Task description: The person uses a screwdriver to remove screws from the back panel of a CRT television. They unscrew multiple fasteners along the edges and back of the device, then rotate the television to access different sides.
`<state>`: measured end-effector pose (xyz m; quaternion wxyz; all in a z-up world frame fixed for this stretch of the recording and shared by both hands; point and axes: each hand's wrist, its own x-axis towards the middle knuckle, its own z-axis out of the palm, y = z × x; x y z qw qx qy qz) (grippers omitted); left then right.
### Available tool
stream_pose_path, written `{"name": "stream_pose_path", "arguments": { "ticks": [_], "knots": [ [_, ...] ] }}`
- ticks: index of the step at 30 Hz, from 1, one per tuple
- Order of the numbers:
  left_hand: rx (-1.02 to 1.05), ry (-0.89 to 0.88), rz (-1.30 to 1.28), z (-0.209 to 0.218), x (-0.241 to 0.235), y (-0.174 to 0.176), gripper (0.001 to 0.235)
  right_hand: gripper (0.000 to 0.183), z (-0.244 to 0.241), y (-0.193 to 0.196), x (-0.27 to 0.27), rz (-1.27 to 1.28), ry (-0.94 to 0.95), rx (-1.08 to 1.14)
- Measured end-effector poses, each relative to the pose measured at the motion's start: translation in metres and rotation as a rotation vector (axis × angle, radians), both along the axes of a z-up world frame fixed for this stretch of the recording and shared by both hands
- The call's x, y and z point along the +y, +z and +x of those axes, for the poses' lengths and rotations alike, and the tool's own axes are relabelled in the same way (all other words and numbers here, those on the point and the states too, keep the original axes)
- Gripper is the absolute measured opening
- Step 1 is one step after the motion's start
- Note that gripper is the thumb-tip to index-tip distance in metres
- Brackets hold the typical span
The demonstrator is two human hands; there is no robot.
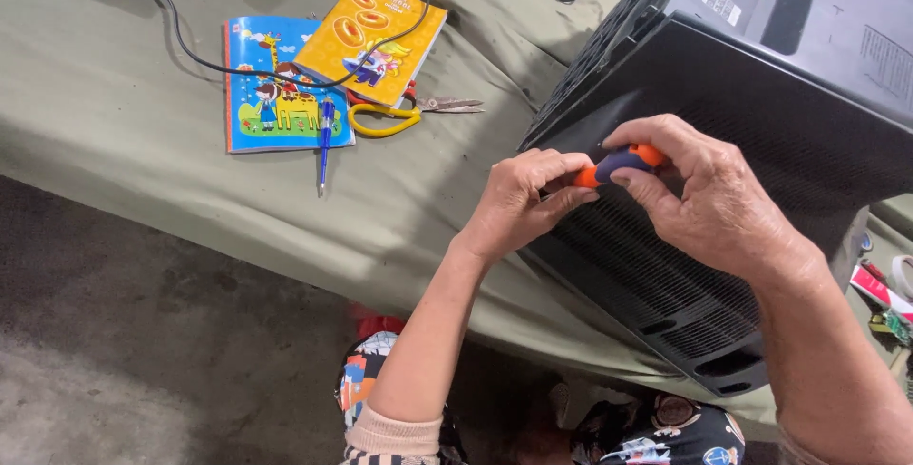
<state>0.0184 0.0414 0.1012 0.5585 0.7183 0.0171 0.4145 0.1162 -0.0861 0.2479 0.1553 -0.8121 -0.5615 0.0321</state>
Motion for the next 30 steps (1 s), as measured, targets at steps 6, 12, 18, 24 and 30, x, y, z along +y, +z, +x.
{"name": "stream_pose_path", "arguments": {
  "ticks": [6,12,18,24,30],
  "knots": [
    [0.013,-0.04,-0.084,0.001,-0.001,-0.001,0.027,0.018,-0.001,-0.012,0.004,0.115,0.041,-0.139],
    [0.04,-0.141,-0.053,0.005,0.01,-0.012,0.026,0.025,0.0,-0.011,0.002,0.083,-0.033,0.017],
    [0.12,-0.183,-0.202,0.0,0.006,0.0,0.027,0.026,0.001,-0.003,0.0,0.015,-0.023,0.121],
    [0.041,-0.089,-0.058,-0.001,-0.001,0.0,0.024,0.029,0.001,0.006,-0.004,-0.03,-0.021,0.049],
    [0.005,-0.119,-0.118,0.001,-0.001,-0.004,0.029,0.019,-0.005,0.001,0.002,0.046,-0.005,-0.062]
  ]
}}
